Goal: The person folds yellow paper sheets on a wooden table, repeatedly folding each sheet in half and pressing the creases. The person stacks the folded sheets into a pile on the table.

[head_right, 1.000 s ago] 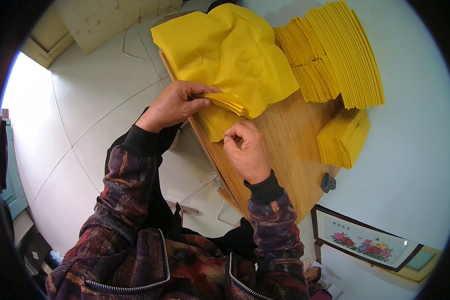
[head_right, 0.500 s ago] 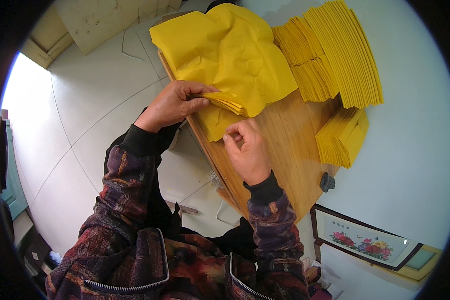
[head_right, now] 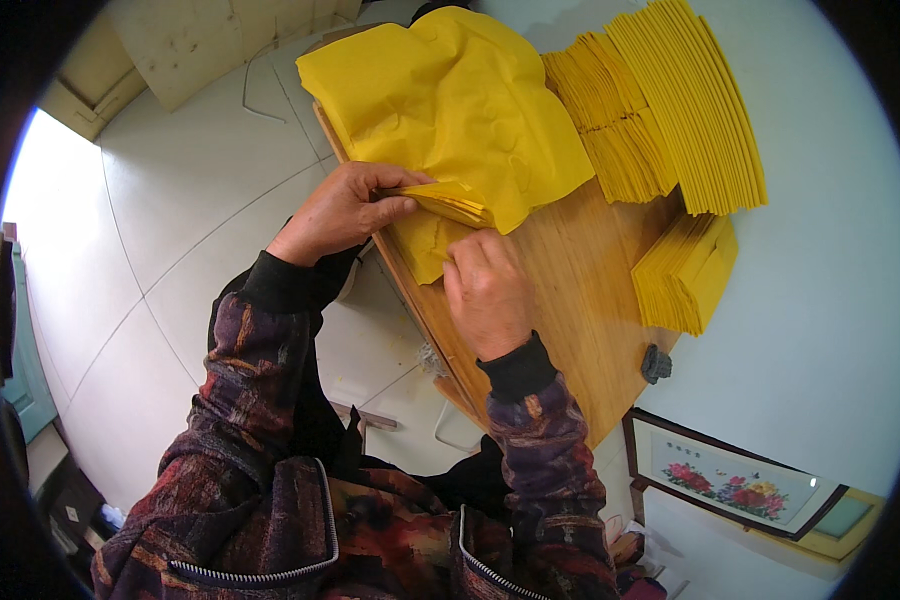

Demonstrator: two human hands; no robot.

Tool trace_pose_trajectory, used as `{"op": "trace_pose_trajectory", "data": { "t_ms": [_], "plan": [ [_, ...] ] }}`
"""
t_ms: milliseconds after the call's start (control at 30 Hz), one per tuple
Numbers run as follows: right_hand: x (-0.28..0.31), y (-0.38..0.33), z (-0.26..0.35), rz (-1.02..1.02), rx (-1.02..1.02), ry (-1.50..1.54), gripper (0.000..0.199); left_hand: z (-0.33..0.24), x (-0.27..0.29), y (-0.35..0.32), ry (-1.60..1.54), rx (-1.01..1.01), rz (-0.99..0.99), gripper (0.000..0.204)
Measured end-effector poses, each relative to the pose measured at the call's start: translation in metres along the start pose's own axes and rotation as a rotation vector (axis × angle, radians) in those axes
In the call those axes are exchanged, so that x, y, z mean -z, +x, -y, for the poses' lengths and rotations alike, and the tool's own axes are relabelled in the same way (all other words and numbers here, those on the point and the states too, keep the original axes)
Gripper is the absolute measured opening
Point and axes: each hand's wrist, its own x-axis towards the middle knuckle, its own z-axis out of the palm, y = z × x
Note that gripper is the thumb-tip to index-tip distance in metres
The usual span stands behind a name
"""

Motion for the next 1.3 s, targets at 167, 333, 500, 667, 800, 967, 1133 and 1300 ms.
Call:
{"op": "trace_pose_trajectory", "data": {
  "t_ms": [167, 333, 500, 667, 800, 967, 1133, 1300],
  "plan": [
    [-0.003, 0.005, 0.003, 0.018, 0.061, -0.118, 0.013, 0.0, 0.0, 0.0, 0.015, 0.001, 0.002, 0.025],
    [0.001, 0.009, 0.007, 0.063, 0.061, -0.155, 0.011, 0.0, 0.0, 0.0, 0.013, 0.002, 0.004, 0.025],
    [0.005, 0.013, 0.008, 0.114, -0.015, -0.105, 0.012, -0.001, 0.001, -0.001, 0.021, 0.007, 0.003, 0.025],
    [0.006, 0.015, 0.005, 0.099, -0.099, 0.011, 0.01, -0.002, 0.002, -0.001, 0.038, 0.009, 0.006, 0.025],
    [0.008, 0.012, 0.001, 0.12, -0.092, 0.117, 0.01, -0.002, 0.002, -0.001, 0.052, 0.004, 0.003, 0.025],
    [0.004, 0.002, 0.004, 0.056, 0.095, 0.034, 0.013, -0.002, 0.001, 0.0, 0.027, -0.003, 0.013, 0.024],
    [-0.003, 0.001, 0.005, 0.037, 0.132, -0.106, 0.015, -0.002, 0.0, 0.0, 0.021, -0.003, 0.005, 0.024],
    [-0.007, 0.004, 0.005, 0.055, 0.149, -0.141, 0.015, 0.0, 0.001, -0.001, -0.024, 0.014, 0.011, 0.025]
  ]
}}
